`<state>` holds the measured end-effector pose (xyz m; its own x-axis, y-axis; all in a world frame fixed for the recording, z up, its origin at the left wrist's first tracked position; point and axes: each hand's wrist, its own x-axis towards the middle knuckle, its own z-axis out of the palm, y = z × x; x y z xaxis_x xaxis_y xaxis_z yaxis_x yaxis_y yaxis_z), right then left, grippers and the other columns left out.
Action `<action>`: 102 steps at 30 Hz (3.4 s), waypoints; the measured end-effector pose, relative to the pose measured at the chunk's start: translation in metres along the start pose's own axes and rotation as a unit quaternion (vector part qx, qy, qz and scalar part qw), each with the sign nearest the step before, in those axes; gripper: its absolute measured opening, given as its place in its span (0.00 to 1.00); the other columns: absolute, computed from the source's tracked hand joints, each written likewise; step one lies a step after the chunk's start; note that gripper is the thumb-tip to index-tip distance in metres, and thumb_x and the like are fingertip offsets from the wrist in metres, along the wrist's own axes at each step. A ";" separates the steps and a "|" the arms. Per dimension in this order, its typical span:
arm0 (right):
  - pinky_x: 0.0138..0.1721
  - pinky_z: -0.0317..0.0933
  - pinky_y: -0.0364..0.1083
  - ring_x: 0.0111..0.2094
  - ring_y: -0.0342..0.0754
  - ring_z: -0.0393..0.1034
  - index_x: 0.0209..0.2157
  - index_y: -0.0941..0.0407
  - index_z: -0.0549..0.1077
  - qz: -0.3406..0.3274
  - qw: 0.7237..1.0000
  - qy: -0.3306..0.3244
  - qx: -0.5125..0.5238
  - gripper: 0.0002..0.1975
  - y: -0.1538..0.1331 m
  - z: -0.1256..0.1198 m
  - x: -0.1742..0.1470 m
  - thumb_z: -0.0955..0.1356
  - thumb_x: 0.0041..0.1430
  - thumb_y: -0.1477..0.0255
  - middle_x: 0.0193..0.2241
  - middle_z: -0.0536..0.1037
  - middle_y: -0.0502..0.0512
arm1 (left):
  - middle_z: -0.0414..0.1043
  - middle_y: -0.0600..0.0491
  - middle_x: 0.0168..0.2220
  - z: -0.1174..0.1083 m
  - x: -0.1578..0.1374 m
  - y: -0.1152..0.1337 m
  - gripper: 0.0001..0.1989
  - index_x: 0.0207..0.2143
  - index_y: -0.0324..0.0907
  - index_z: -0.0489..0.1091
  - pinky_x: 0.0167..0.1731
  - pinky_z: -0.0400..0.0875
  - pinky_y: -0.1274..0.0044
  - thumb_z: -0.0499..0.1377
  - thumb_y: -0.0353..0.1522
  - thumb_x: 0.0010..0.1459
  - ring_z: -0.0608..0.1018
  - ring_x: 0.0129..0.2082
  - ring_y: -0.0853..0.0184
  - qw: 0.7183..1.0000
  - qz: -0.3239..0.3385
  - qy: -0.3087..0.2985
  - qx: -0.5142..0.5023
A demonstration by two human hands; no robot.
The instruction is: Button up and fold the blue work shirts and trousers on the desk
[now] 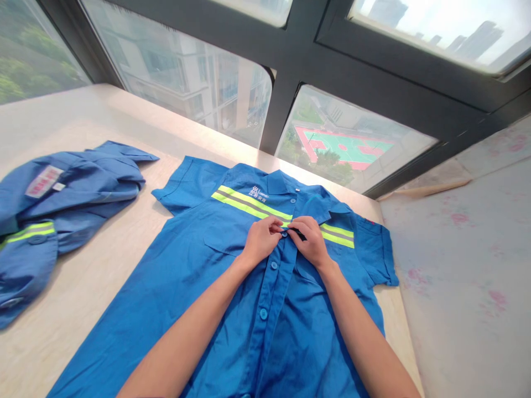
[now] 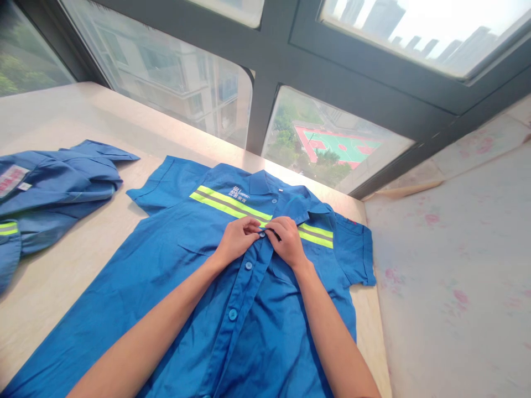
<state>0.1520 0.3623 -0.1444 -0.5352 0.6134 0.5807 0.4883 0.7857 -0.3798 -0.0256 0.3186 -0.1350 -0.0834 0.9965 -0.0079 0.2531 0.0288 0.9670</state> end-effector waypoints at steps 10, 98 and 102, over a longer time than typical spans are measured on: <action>0.54 0.61 0.57 0.54 0.58 0.68 0.36 0.54 0.75 -0.008 0.999 -0.041 -0.033 0.05 -0.008 -0.005 0.000 0.70 0.61 0.67 0.52 0.73 0.63 | 0.80 0.53 0.34 -0.002 0.003 -0.003 0.15 0.38 0.41 0.74 0.39 0.75 0.78 0.58 0.18 0.49 0.81 0.36 0.67 1.000 0.011 -0.015 0.008; 0.37 0.65 0.49 0.37 0.54 0.71 0.36 0.54 0.80 0.179 0.957 -0.023 -0.226 0.14 0.057 0.018 0.091 0.64 0.54 0.79 0.33 0.75 0.60 | 0.60 0.36 0.65 0.003 -0.011 -0.009 0.26 0.60 0.37 0.68 0.64 0.51 0.52 0.49 0.41 0.67 0.57 0.68 0.46 0.870 0.142 0.089 0.463; 0.42 0.65 0.51 0.42 0.56 0.70 0.38 0.56 0.81 0.217 0.941 -0.073 -0.250 0.16 0.060 0.029 0.093 0.65 0.53 0.82 0.37 0.74 0.62 | 0.61 0.36 0.65 0.004 -0.011 -0.011 0.27 0.60 0.37 0.67 0.63 0.52 0.51 0.49 0.43 0.66 0.58 0.67 0.45 0.871 0.129 0.101 0.463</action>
<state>0.1112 0.4690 -0.1337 -0.2823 0.9005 0.3307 0.9260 0.3459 -0.1513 -0.0235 0.3079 -0.1464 -0.0532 0.9475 0.3153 0.9497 -0.0496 0.3093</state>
